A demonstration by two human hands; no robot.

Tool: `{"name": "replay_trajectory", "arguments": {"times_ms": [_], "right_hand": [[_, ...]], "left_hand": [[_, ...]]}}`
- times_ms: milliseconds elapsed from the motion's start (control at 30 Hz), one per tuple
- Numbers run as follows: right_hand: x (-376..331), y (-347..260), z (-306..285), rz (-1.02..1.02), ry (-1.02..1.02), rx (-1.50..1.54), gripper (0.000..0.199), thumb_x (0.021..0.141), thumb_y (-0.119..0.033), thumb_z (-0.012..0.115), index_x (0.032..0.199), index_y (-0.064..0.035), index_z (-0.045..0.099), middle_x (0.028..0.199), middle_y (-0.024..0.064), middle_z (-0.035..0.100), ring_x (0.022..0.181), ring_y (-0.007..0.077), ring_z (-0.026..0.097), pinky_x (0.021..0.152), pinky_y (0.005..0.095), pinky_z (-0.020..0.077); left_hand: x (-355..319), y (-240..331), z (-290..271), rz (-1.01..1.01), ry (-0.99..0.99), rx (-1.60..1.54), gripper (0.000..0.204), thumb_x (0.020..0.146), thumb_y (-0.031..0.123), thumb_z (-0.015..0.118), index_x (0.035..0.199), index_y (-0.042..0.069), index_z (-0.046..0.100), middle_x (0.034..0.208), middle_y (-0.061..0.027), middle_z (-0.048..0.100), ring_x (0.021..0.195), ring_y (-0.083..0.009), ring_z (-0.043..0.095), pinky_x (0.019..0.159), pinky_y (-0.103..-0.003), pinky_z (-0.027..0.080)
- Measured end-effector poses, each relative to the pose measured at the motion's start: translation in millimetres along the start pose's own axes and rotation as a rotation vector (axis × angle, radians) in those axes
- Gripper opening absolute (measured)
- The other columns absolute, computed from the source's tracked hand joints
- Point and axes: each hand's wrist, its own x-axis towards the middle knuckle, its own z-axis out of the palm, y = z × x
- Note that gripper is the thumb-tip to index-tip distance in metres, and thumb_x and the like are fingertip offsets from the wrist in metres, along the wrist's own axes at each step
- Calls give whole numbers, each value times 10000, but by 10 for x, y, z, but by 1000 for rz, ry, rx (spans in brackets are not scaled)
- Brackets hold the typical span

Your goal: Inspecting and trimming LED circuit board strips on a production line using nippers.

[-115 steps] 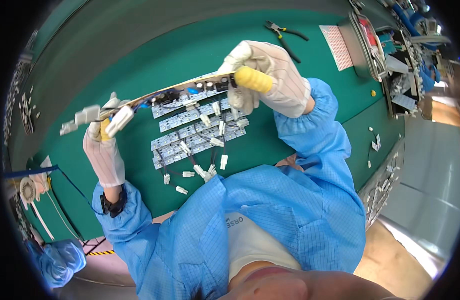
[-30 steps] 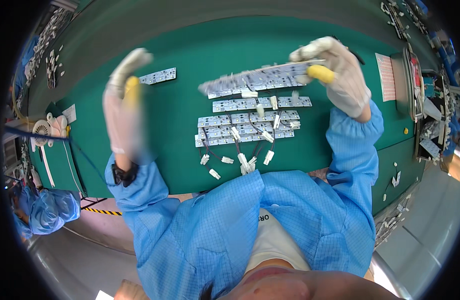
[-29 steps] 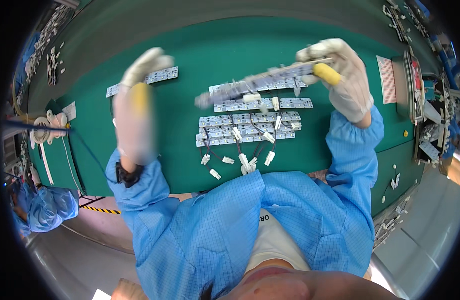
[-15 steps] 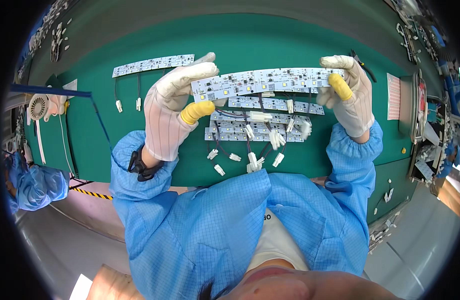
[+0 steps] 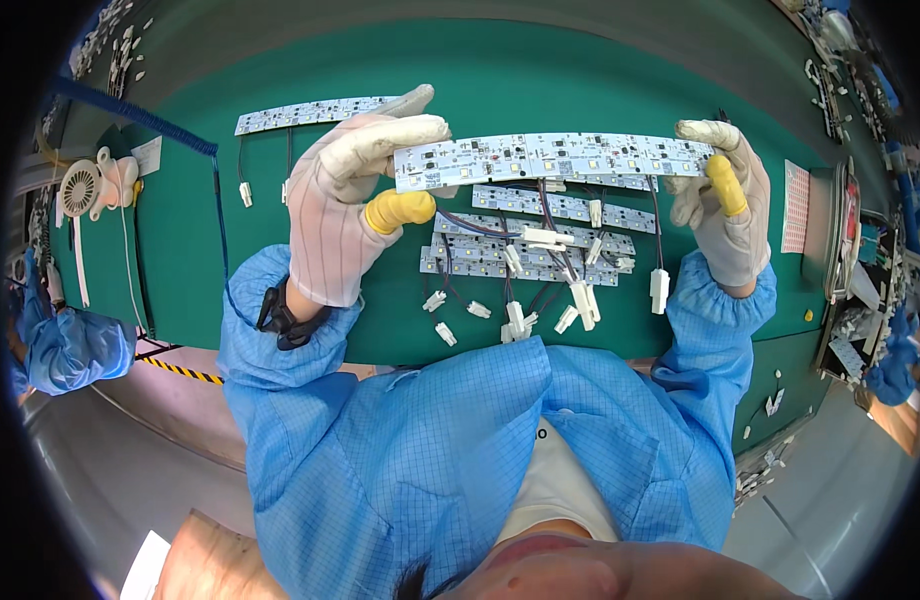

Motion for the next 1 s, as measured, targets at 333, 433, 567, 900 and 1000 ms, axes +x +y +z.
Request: {"name": "replay_trajectory", "arguments": {"times_ms": [333,433,567,900,1000], "right_hand": [[-34,-26,28,-73,22,34,539,820,-360,668,1139,31,479,756,48,576,486,42,493,430,131,375],[-39,-70,32,-25,11,30,507,848,-369,627,1129,30,491,745,72,579,481,46,482,428,133,364],[-51,-74,37,-24,-20,33,502,870,-398,586,1116,31,507,728,83,586,483,40,479,431,129,359],[-45,-81,0,-49,-22,54,453,893,-332,566,1094,71,520,723,116,620,482,85,541,453,178,417],[-77,-108,15,9,13,77,715,731,-511,703,1130,39,481,775,90,602,489,47,508,434,135,395]], "left_hand": [[16,7,-35,50,-27,99,537,762,352,684,1111,-41,571,977,-144,612,1015,-244,589,924,-352,447],[24,1,-45,81,-6,84,549,772,365,681,1109,-53,566,972,-133,614,905,-196,618,953,-368,429],[-14,-6,-105,33,-4,109,550,775,376,679,1103,-51,571,964,-130,614,857,-172,627,971,-377,415],[53,-59,-103,182,-69,121,560,770,401,665,1097,-45,574,1004,-132,594,819,-186,631,870,-317,484],[66,-83,-128,241,-60,188,553,768,372,675,1119,-40,564,1003,-142,595,830,-201,625,860,-318,488]]}}
